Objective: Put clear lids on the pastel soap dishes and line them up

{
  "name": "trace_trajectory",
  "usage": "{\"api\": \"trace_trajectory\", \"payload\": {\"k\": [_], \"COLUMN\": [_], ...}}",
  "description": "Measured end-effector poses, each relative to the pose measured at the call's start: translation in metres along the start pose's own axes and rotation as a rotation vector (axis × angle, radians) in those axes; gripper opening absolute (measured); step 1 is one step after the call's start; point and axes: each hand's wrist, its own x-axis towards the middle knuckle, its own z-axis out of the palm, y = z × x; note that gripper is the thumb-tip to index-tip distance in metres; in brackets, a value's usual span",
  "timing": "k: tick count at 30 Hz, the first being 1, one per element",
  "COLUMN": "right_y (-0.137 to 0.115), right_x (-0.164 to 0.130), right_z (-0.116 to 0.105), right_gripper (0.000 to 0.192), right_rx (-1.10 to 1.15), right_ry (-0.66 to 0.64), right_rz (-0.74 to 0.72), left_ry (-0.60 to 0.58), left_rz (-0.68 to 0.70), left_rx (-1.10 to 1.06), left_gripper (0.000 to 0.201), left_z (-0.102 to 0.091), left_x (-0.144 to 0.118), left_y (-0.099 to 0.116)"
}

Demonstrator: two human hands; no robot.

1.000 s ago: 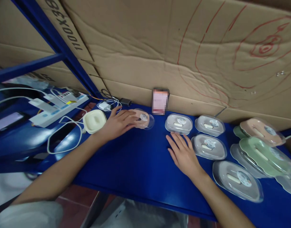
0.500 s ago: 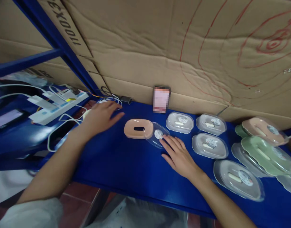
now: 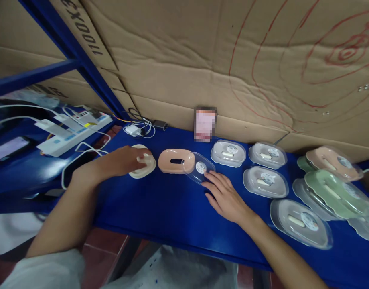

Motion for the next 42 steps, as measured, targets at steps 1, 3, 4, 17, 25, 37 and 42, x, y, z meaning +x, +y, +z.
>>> {"api": "trace_trajectory", "payload": {"k": [1,3,4,17,25,37,42], "right_y": [-0.001,-0.001,-0.002,-0.004,-0.005,-0.006,-0.007], "right_x": [0.000,0.001,0.002,0.009,0.006,0.000,0.001], "right_z": [0.000,0.000,0.000,0.002,-0.012,-0.018,-0.013], "right_gripper": [0.035,0.040,0.042,0.051,0.024,0.026,0.042], "right_rx": [-0.003,-0.011,-0.014,0.039,0.066,0.057,0.050], "right_ry": [-0.012,-0.036,-0.049,-0.037,0.055,0.001,-0.027], "right_rz": [-0.004,-0.005,-0.004,-0.047,-0.099,-0.103,-0.091], "left_ry": [-0.026,-0.077,-0.094,0.034,0.505,0.131,0.207], "left_rz": [0.064,0.191,0.246,0.956,0.918,0.364,0.205], "left_rx": [-0.014,-0.042,-0.054,-0.048,0.039,0.202,0.200], "left_gripper": [0.040,0.049,0.052,0.040,0.026,0.011,0.028], "left_z": [0.001,0.003,0.004,0.061,0.054,0.012,-0.008], "left_x": [-0.005,-0.017,-0.023,-0.046,-0.020,-0.002,-0.028], "left_y": [0.008,0.027,0.037,0.136,0.121,0.054,0.042]}}
